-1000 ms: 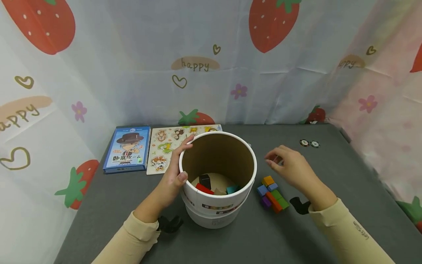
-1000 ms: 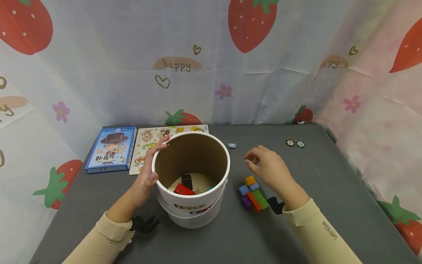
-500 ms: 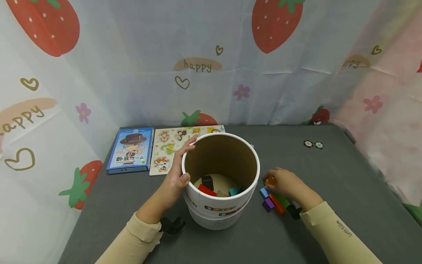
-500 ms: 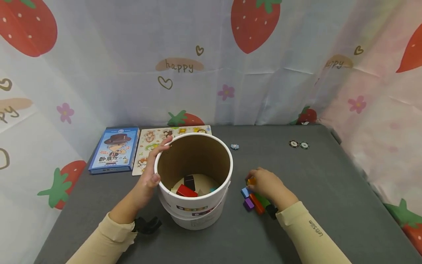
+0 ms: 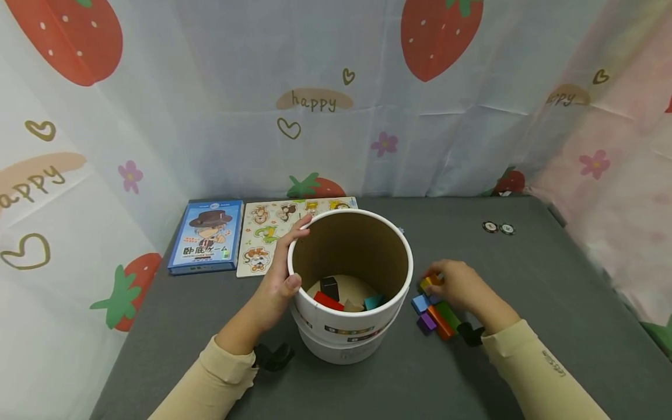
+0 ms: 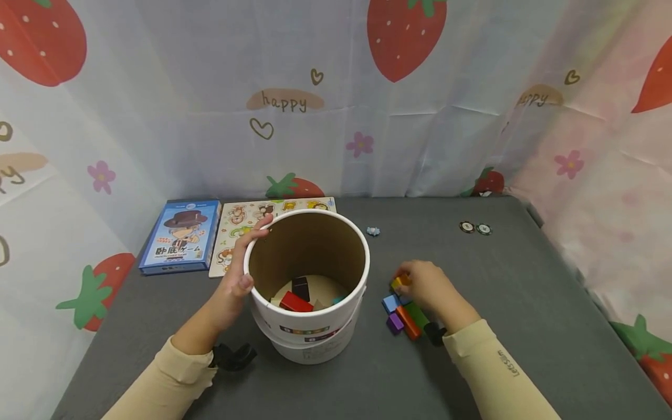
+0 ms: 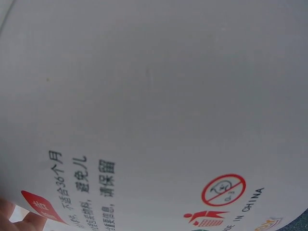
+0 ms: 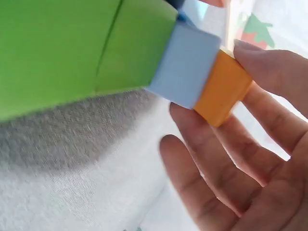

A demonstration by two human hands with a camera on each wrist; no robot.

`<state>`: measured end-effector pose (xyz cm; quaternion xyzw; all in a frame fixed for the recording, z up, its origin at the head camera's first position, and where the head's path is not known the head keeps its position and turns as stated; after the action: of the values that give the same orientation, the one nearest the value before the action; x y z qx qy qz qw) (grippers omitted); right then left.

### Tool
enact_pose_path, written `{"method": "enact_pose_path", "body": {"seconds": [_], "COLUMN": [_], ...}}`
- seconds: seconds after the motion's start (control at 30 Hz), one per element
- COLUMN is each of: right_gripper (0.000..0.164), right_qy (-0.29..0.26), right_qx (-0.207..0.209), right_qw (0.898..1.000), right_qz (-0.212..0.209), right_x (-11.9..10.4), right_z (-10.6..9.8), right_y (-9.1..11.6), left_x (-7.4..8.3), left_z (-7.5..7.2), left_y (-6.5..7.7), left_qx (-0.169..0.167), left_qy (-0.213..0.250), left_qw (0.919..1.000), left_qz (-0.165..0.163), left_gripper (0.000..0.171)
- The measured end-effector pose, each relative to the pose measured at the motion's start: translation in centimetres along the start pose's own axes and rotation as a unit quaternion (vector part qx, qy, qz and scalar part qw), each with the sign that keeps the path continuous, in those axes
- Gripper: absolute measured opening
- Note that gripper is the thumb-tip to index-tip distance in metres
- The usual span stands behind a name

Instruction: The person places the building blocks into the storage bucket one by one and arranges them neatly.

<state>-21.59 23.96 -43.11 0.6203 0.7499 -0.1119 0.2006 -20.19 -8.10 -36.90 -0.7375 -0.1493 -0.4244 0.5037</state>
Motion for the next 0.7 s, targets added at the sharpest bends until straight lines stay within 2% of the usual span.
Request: {"method": "enact_pose_path", "body": {"seconds": [0.17,0.37,0.47,0.57,0.7], "right_gripper": [0.019,0.028,0.031,0.033,0.037], "right_qy": [0.005,-0.034,-0.051,-0.066,-0.091], "right_qx": [0.062,0.166,0.229,0.284,0.311], "right_qw": [0.998,0.985,0.970,0.949,0.922], "right_qz": [-0.015,-0.041,-0.067,-0.123,-0.214], "right_x": [-1.2,-5.2,-7.5,-10.1,-13.7], "right_z": [-1.9,-6.8,-9.4,-11.4,-12.8], "right_y": [0.2,1.0,2.0,3.0,4.4], "left_x": [0.1,0.1,0.0,0.0,0.1], "left_z": [0.0,-0.2,-0.1,0.0,0.0], "left_y": [0.0,-0.1,-0.1,-0.1,-0.2], "left_qx": [0.002,0.008,0.006,0.004,0.003], "left_qy": [0.000,0.002,0.003,0.008,0.010], "left_qw": [1.0000,1.0000,1.0000,1.0000,0.9999], "left_qz": [0.001,0.002,0.002,0.004,0.007], "left_gripper": [0.086,0.086,0.086,0.087,0.088]}}
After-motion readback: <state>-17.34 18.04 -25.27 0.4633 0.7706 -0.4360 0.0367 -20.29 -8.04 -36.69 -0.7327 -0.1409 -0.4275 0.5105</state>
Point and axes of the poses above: each hand's wrist, its own y-axis away from the middle knuckle, its own z-axis out of the palm, x = y × z, the point moved 6 cm from there along -y, towards the middle knuckle, and after that the axes turned 2 degrees about x, right-handed, at the moved point
